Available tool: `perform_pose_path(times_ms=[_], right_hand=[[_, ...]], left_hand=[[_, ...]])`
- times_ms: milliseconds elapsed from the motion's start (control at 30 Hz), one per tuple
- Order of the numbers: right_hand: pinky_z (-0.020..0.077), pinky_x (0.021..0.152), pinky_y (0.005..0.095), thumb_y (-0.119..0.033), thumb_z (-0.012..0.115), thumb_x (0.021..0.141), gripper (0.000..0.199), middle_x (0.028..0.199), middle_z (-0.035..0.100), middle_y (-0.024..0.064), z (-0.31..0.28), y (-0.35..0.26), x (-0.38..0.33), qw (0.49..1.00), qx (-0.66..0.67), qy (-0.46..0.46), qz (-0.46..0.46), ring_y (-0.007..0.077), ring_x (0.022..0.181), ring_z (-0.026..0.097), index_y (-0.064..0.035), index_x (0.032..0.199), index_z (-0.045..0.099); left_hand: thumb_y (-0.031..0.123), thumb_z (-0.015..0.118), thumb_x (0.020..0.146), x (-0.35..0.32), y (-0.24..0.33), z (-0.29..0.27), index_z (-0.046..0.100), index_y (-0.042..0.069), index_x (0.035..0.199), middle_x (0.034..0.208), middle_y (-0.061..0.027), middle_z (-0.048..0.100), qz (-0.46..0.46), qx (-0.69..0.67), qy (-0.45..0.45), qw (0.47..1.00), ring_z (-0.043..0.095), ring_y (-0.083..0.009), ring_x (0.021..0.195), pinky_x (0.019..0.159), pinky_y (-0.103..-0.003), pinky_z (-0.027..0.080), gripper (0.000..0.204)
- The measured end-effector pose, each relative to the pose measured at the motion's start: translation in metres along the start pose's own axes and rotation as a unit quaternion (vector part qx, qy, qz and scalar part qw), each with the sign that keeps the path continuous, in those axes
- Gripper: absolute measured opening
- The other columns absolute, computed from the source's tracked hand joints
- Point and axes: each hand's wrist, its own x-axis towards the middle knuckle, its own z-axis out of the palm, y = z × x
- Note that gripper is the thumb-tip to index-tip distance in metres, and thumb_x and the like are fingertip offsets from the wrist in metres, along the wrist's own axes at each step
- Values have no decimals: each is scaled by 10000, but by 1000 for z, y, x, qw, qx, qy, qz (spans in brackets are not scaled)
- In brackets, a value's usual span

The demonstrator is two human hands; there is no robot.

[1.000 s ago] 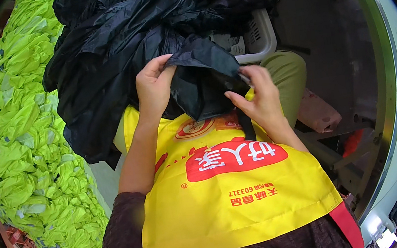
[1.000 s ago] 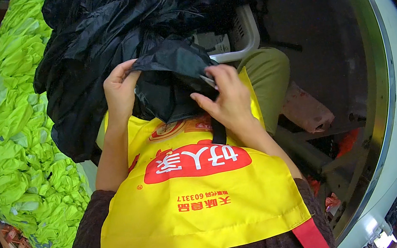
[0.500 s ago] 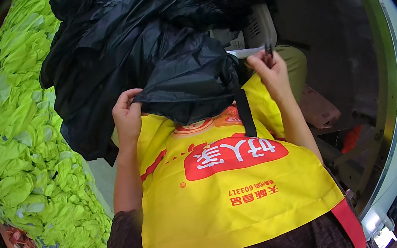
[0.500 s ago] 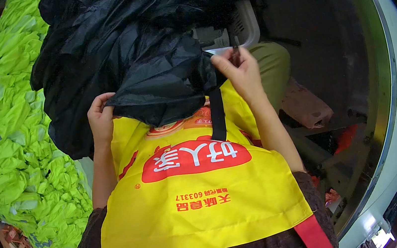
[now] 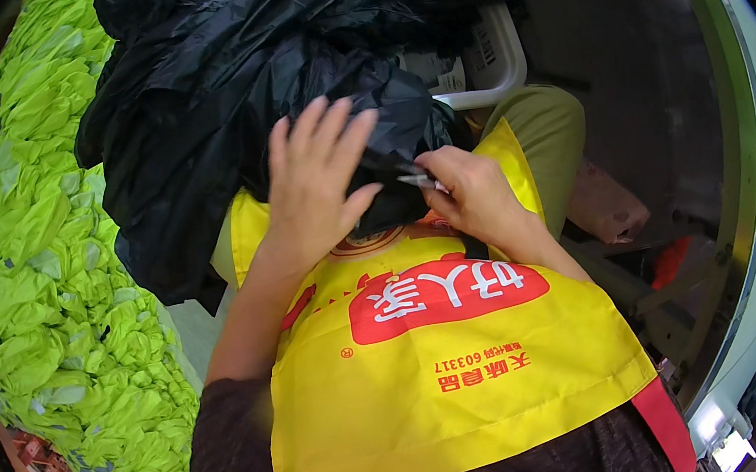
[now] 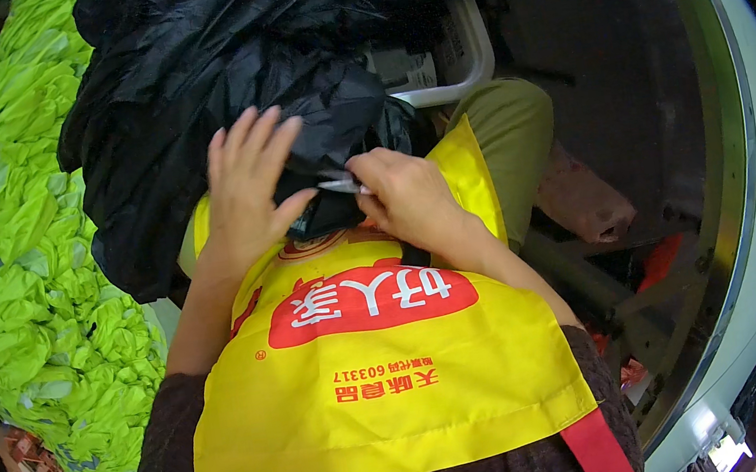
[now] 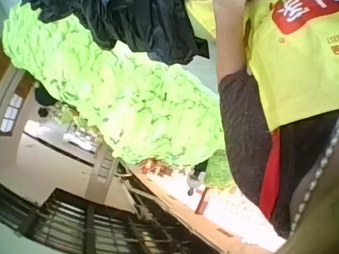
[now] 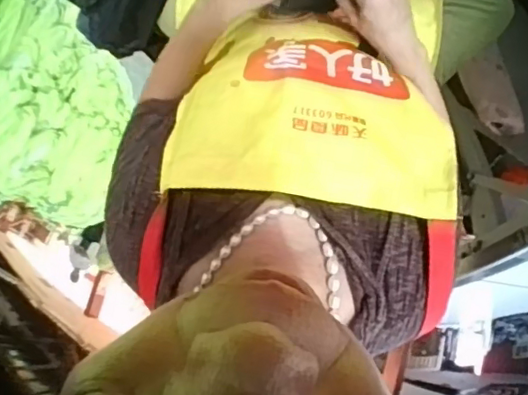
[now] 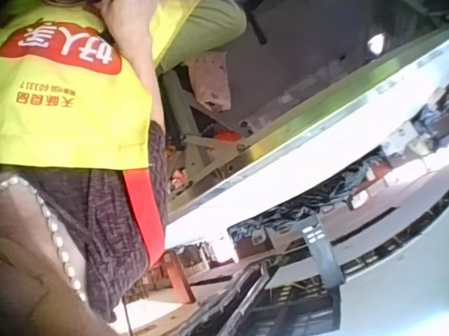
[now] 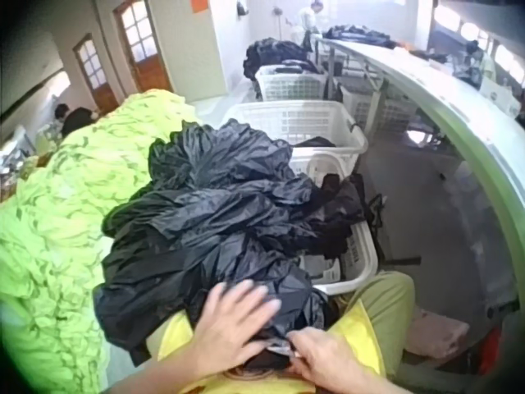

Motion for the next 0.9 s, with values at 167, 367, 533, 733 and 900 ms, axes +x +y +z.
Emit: perform_pose_path(times_ms=[167, 367, 533, 733, 900], right_hand=[[482, 668, 375, -33, 634, 672, 371, 877, 581, 155, 1, -5, 1, 988, 59, 96, 100, 334, 754, 583, -36, 1030, 539], [437, 567, 244, -80, 626, 755, 249, 740, 596, 44, 33, 61, -17, 909, 289, 72, 291, 158, 628, 571, -11, 985, 561], [320, 466, 152, -190, 634, 829, 181, 671, 511, -56, 12, 64, -7, 785, 514, 138, 316, 22, 553, 471, -77, 958, 576], [291, 451, 147, -237, 595, 861, 153, 656, 476, -95, 0, 89, 4, 790, 557, 83, 243, -2, 508, 383, -108, 941, 575], [265, 423, 144, -209, 558, 880, 121, 670, 489, -79, -8, 84, 9, 758, 592, 146, 231, 1, 488, 387, -110, 950, 558]], left_hand=[[57, 645, 704, 34, -20, 32, 624, 36, 876, 788, -109, 619, 44, -174, -32, 983, 606, -290, 742, 739, -336, 486, 175], [94, 613, 759, 74, -39, 28, 655, 21, 858, 789, -72, 641, -143, -341, -64, 927, 600, -183, 730, 702, -271, 467, 130], [111, 594, 775, 81, -46, 25, 667, 42, 926, 869, -77, 645, -139, -378, -116, 908, 596, -178, 800, 775, -275, 466, 180], [151, 604, 795, 73, -62, 25, 662, 21, 919, 818, -54, 643, -203, -343, -280, 873, 587, -131, 761, 726, -239, 465, 188], [288, 580, 845, 64, -69, 25, 581, 35, 1102, 946, -37, 618, -221, -401, -168, 873, 574, -126, 823, 754, -254, 474, 361]])
